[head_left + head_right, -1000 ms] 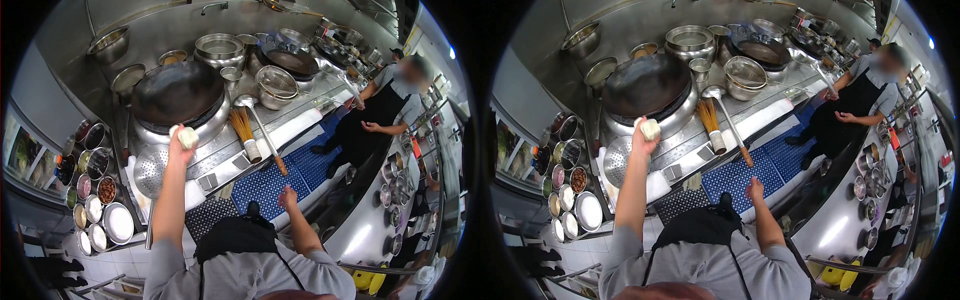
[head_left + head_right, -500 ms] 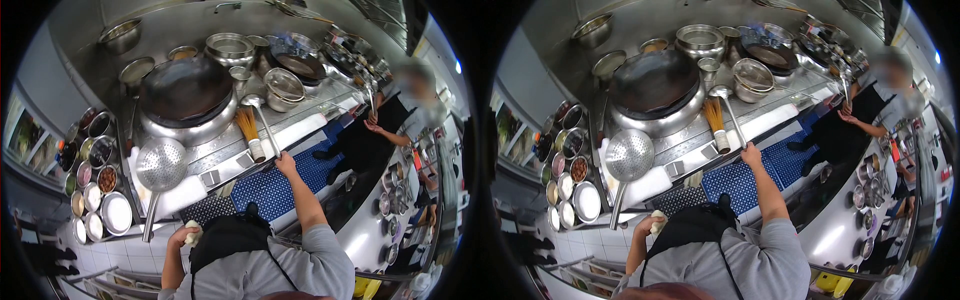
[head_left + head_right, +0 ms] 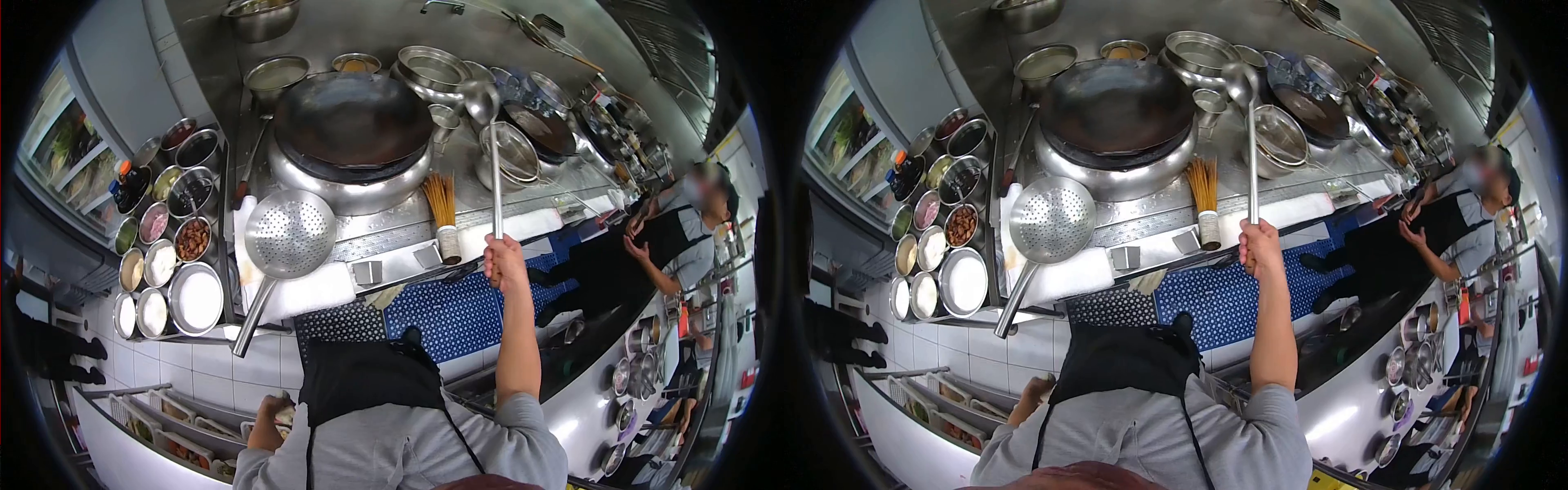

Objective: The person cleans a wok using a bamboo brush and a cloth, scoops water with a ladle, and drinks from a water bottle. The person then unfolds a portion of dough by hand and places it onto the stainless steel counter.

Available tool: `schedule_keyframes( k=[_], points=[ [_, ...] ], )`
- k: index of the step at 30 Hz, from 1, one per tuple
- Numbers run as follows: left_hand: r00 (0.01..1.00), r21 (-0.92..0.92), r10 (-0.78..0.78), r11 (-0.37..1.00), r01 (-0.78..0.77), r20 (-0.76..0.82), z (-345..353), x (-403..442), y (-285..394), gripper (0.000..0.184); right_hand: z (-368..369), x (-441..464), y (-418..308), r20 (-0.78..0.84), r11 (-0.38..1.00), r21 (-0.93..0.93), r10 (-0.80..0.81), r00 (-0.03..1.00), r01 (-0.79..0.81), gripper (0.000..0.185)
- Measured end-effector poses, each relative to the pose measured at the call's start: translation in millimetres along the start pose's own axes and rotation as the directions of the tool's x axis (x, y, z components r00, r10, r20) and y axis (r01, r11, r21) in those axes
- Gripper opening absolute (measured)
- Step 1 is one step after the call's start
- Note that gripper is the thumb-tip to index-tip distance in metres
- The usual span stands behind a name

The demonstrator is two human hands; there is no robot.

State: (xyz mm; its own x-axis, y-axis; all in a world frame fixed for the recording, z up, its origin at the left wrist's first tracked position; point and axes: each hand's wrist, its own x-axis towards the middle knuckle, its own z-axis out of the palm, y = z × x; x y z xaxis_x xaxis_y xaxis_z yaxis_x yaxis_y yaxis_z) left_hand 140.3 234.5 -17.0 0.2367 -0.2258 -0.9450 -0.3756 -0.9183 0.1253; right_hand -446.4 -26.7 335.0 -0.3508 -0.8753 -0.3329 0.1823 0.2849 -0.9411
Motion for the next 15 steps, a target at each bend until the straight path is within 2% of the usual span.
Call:
schedule_keyframes(
  k=[2,4,5,6,8,10,11,14,15],
  points=[
    [0.995,0.088,0.098,0.991,-0.101,0.034,2,24,13,0.048,4,-16,-15,0.240,0.927,0.355,0.031,0.970,-0.117,0.016],
    [0.948,0.235,0.294,0.936,-0.261,-0.120,5,57,34,0.054,13,-11,-8,0.206,0.942,0.326,0.007,0.978,-0.076,0.016],
    [0.904,0.281,0.415,0.884,-0.374,-0.104,7,71,46,0.054,18,-7,0,0.186,0.948,0.313,-0.002,0.983,-0.058,0.016],
    [0.845,0.324,0.528,0.816,-0.478,-0.082,5,78,59,0.056,26,1,12,-0.047,0.978,-0.161,-0.145,0.988,0.136,0.017],
    [0.798,0.300,0.546,0.829,-0.472,-0.254,6,39,98,0.059,26,-2,21,-0.013,0.993,-0.081,-0.082,0.997,0.081,0.019],
    [0.770,0.315,0.588,0.800,-0.510,-0.247,1,-31,134,0.056,27,-5,33,-0.047,0.986,-0.150,-0.079,0.996,0.071,0.019],
    [0.764,0.281,0.593,0.801,-0.529,-0.254,2,-40,134,0.055,25,-7,39,-0.073,0.982,-0.175,-0.084,0.994,0.070,0.019],
    [0.742,0.239,0.611,0.791,-0.562,-0.275,1,-45,144,0.053,16,-10,46,-0.037,0.996,-0.084,-0.033,0.999,0.030,0.019],
    [0.748,0.252,0.601,0.799,-0.547,-0.283,3,-39,137,0.052,16,-12,48,-0.072,0.980,-0.189,-0.076,0.995,0.061,0.017]
  ],
)
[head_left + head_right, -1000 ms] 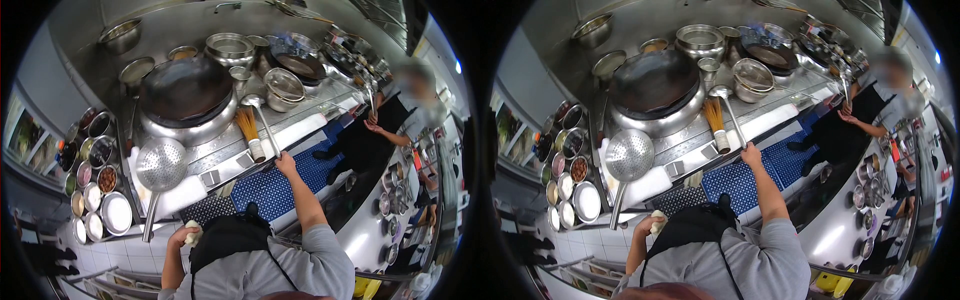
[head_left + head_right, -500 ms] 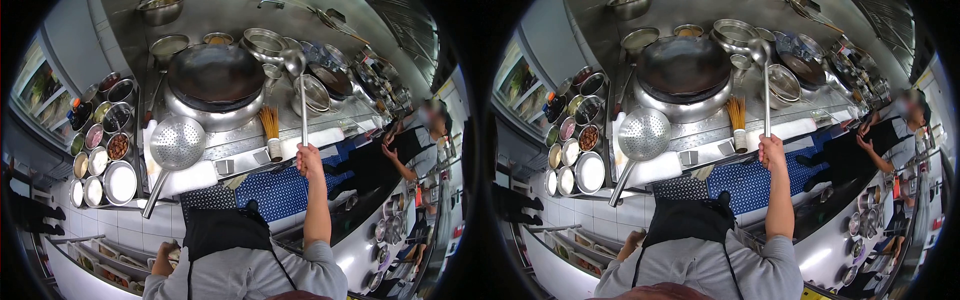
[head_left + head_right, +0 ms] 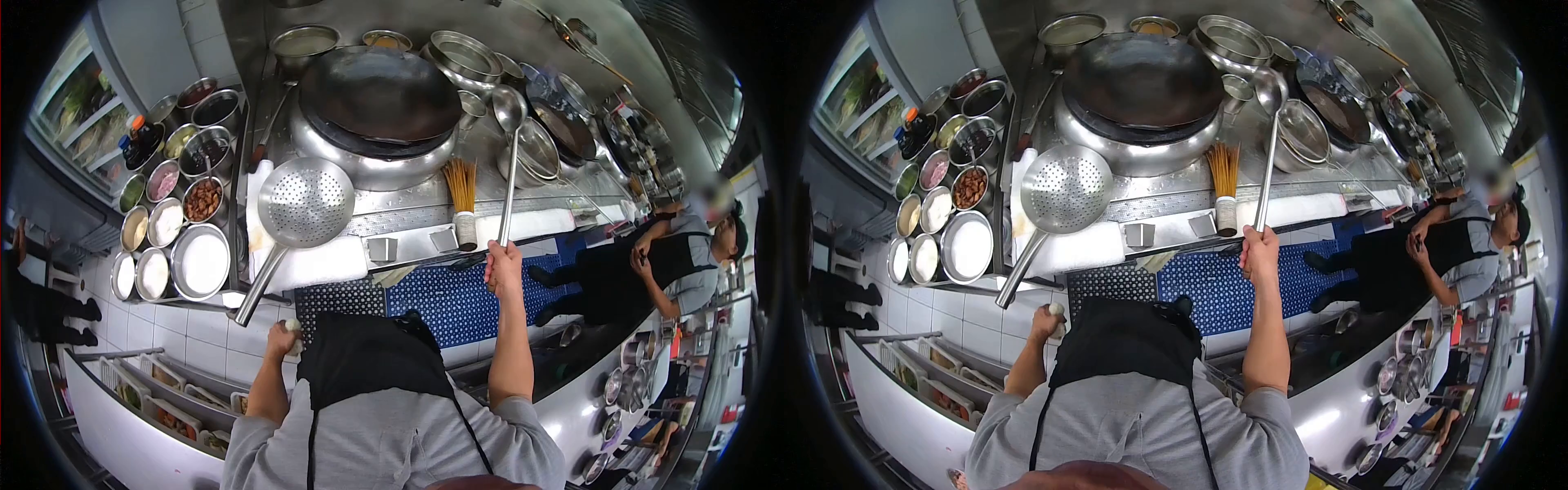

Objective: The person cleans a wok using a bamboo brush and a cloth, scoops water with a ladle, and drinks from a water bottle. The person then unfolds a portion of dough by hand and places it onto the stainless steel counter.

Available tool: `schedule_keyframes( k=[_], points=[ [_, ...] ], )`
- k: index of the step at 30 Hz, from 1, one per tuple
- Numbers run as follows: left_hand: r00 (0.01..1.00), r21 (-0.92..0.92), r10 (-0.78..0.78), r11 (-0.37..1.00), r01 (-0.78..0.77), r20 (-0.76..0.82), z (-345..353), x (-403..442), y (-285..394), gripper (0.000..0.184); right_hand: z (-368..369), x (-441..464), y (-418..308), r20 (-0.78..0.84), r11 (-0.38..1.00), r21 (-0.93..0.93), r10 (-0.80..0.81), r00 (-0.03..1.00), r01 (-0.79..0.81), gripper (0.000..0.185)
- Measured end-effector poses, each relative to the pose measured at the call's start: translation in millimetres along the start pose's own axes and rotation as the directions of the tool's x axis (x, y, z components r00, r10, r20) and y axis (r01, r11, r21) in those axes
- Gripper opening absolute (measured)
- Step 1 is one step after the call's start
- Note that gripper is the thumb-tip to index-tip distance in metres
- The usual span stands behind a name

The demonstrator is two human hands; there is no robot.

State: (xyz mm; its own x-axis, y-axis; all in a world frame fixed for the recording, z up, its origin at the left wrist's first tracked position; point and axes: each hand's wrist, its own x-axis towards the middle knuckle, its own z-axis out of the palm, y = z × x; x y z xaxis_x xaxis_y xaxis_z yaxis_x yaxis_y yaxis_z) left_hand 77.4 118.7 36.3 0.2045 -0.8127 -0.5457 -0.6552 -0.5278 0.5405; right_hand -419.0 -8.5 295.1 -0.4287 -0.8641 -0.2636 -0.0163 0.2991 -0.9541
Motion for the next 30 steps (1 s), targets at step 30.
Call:
schedule_keyframes(
  k=[30],
  points=[
    [0.941,-0.275,-0.264,0.940,0.202,-0.211,126,-67,-20,0.037,87,372,-344,0.215,0.968,0.029,-0.250,0.944,0.249,0.013]
  ],
)
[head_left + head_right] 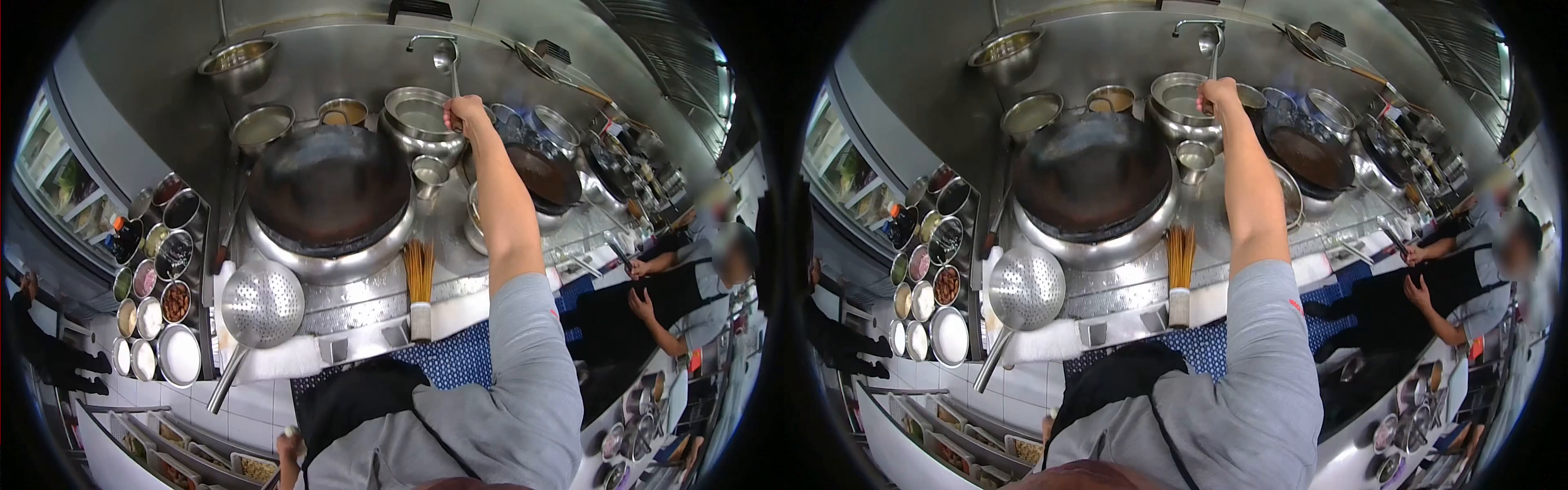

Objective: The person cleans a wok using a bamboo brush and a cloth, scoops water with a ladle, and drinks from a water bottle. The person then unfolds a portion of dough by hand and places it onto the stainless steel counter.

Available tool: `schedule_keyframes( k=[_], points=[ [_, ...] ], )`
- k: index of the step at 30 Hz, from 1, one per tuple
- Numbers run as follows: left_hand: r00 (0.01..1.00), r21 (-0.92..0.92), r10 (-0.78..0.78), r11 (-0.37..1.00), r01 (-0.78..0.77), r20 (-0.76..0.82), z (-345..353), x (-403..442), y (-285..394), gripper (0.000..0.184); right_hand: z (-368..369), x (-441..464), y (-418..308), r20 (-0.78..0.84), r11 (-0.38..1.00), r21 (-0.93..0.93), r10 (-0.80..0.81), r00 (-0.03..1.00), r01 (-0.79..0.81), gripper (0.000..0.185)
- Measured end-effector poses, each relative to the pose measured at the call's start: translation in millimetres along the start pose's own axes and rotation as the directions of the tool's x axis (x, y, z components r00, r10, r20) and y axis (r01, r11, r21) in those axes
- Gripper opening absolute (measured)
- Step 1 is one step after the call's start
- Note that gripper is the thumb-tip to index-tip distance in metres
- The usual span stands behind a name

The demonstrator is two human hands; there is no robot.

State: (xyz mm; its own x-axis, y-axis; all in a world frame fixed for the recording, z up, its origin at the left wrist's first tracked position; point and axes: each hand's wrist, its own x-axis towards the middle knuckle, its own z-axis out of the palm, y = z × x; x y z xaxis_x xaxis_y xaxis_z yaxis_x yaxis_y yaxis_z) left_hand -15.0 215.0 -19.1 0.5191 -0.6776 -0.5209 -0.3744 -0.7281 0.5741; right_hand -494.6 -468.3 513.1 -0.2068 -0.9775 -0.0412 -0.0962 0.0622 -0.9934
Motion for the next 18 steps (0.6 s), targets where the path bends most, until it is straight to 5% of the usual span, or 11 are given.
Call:
schedule_keyframes(
  k=[9,14,18],
  points=[
    [0.990,0.011,-0.063,0.998,0.065,-0.125,44,-78,1,0.024,32,84,1,0.089,0.937,0.342,0.036,0.995,-0.064,0.009],
    [0.954,0.214,0.254,0.952,-0.218,-0.162,56,-80,-12,0.019,39,96,9,0.220,0.775,0.603,0.063,0.974,-0.186,0.009],
    [0.717,0.529,0.680,0.670,-0.520,-0.157,55,-73,-27,0.017,37,100,19,0.357,0.617,0.721,0.061,0.932,-0.317,0.013]
  ],
)
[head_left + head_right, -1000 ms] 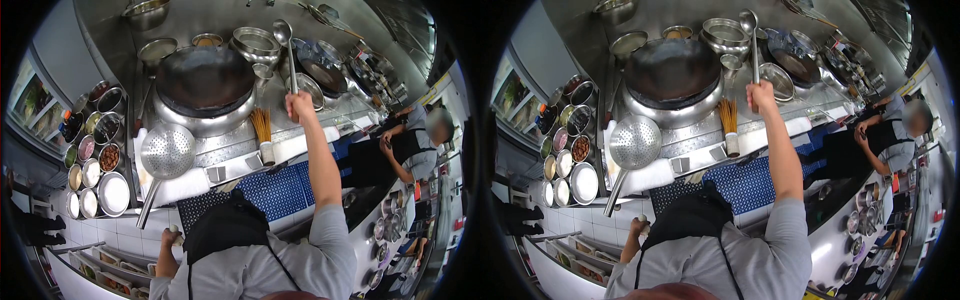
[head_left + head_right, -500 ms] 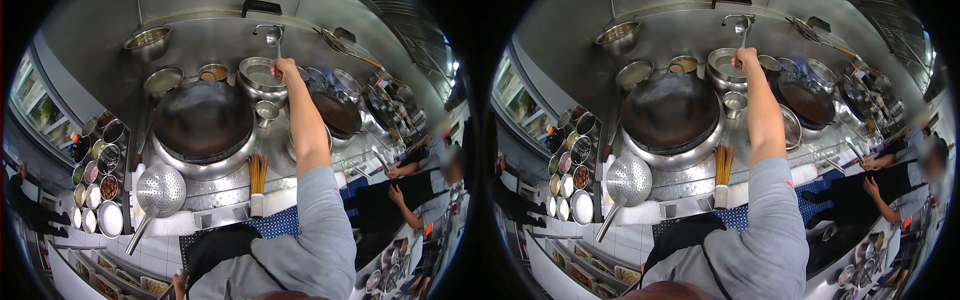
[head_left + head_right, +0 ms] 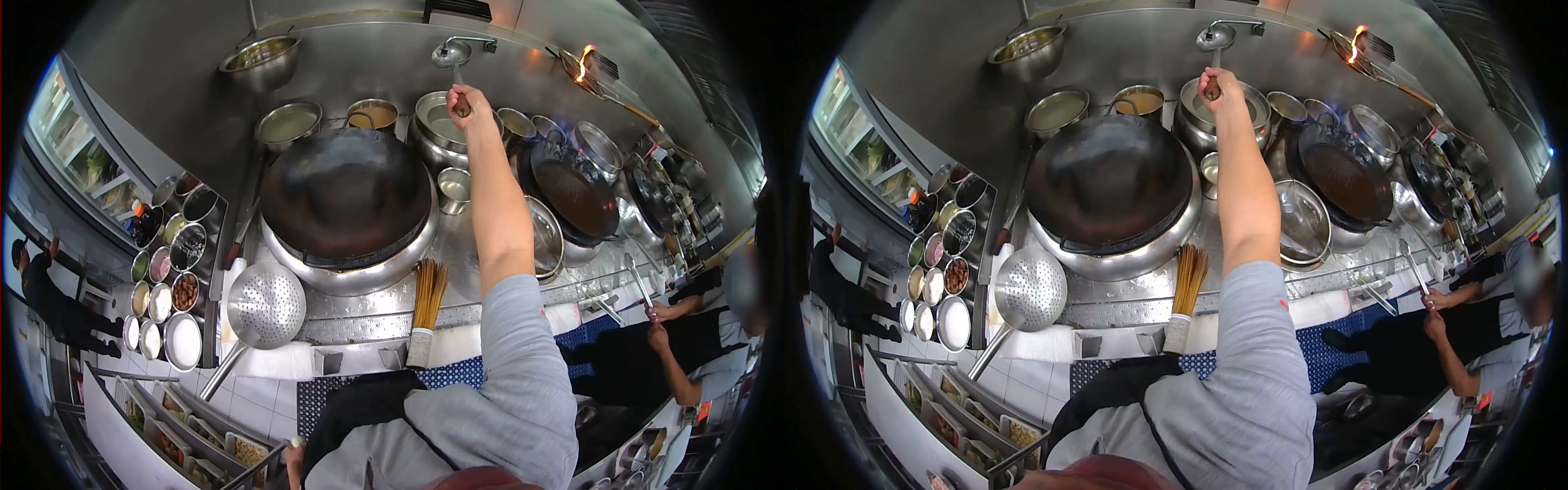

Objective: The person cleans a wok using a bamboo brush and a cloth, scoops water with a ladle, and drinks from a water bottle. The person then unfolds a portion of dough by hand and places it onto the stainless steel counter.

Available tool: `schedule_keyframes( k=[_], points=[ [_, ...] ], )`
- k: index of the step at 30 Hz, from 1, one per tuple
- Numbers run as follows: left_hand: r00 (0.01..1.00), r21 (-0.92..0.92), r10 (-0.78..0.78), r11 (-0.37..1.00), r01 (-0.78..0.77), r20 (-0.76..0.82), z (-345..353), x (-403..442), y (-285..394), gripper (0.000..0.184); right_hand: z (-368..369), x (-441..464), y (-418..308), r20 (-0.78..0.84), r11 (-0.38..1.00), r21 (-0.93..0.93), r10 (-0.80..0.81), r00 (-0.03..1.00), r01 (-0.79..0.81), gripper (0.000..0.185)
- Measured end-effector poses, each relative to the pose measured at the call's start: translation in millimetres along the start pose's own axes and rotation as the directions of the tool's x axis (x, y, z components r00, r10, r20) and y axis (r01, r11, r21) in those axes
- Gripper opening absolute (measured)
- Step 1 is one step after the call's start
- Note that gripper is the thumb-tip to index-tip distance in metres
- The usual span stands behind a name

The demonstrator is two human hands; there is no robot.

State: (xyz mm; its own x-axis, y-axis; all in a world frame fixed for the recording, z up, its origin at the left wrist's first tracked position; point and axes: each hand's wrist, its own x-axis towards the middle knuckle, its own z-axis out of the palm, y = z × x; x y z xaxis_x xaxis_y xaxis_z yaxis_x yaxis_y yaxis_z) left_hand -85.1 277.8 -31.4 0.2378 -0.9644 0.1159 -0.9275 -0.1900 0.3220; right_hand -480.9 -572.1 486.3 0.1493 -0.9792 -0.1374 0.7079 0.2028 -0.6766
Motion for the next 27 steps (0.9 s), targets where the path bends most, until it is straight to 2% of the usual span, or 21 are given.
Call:
schedule_keyframes(
  k=[1,2,3,4,5,6,8,9,10,11,12,14,15,16,18,19,21,24,27],
  points=[
    [0.998,0.017,0.045,0.999,-0.044,-0.041,3,1,-1,0.017,-1,-1,-2,0.006,0.999,0.038,0.009,1.000,-0.009,0.014],
    [1.000,0.113,-0.012,0.994,0.011,0.010,6,1,-2,0.017,-5,-5,-4,0.011,0.999,0.048,0.017,1.000,-0.017,0.014],
    [0.959,-0.057,-0.265,0.961,0.272,0.106,1,6,1,0.015,-12,-8,-4,0.017,0.998,0.058,0.028,0.999,-0.029,0.013],
    [0.847,-0.197,-0.475,0.831,0.521,0.237,-3,18,3,0.013,-16,-12,-5,0.025,0.997,0.067,0.038,0.999,-0.040,0.013],
    [0.677,-0.287,-0.619,0.617,0.732,0.397,-7,23,8,0.012,-22,-21,-5,0.022,0.997,0.066,0.043,0.999,-0.044,0.013],
    [0.970,0.088,-0.164,0.985,0.150,0.179,8,15,-6,0.010,-25,-31,-6,0.022,0.997,0.066,0.040,0.999,-0.042,0.013],
    [0.968,0.091,-0.152,0.986,0.136,0.199,7,11,-9,0.017,-34,-41,-9,0.038,0.997,0.061,0.041,0.998,-0.044,0.013],
    [0.967,0.093,-0.146,0.987,0.129,0.210,5,9,-10,0.021,-36,-42,-10,0.017,0.999,-0.013,0.034,0.999,-0.034,0.014],
    [0.935,0.005,-0.259,0.964,0.265,0.243,-2,9,-11,0.023,-38,-44,-11,-0.007,0.996,-0.086,0.026,1.000,-0.026,0.014],
    [0.821,-0.141,-0.470,0.834,0.533,0.323,-8,13,-8,0.025,-43,-48,-9,-0.036,0.988,-0.156,0.017,0.999,-0.023,0.015],
    [0.661,-0.235,-0.632,0.627,0.743,0.403,-18,16,-4,0.026,-47,-44,-8,-0.109,0.930,-0.368,-0.047,0.993,0.004,0.015],
    [0.477,-0.278,-0.751,0.388,0.879,0.457,-47,31,18,0.030,-44,-62,-1,-0.143,0.780,-0.624,-0.178,0.974,0.051,0.013],
    [0.516,-0.298,-0.710,0.422,0.856,0.479,-48,34,17,0.032,-40,-67,0,-0.139,0.674,-0.736,-0.244,0.960,0.065,0.011],
    [0.501,-0.288,-0.715,0.411,0.865,0.487,-51,31,16,0.032,-47,-64,0,-0.127,0.617,-0.785,-0.240,0.963,0.050,0.015],
    [0.478,-0.274,-0.721,0.392,0.878,0.501,-58,37,17,0.034,-51,-65,5,-0.160,0.443,-0.896,-0.301,0.940,-0.011,0.011],
    [0.503,-0.243,-0.725,0.441,0.864,0.470,-50,32,10,0.034,-56,-63,9,-0.171,0.352,-0.935,-0.331,0.928,-0.047,0.009],
    [0.558,-0.182,-0.725,0.535,0.825,0.403,-40,37,3,0.035,-61,-61,13,-0.161,0.373,-0.928,-0.366,0.917,-0.014,0.007],
    [0.514,-0.289,-0.703,0.425,0.858,0.492,-45,45,4,0.035,-51,-68,14,-0.189,0.462,-0.887,-0.379,0.906,0.009,0.010],
    [0.543,-0.251,-0.674,0.487,0.836,0.501,-79,73,28,0.037,-38,-66,12,-0.162,0.496,-0.867,-0.357,0.920,0.040,0.007]
  ],
)
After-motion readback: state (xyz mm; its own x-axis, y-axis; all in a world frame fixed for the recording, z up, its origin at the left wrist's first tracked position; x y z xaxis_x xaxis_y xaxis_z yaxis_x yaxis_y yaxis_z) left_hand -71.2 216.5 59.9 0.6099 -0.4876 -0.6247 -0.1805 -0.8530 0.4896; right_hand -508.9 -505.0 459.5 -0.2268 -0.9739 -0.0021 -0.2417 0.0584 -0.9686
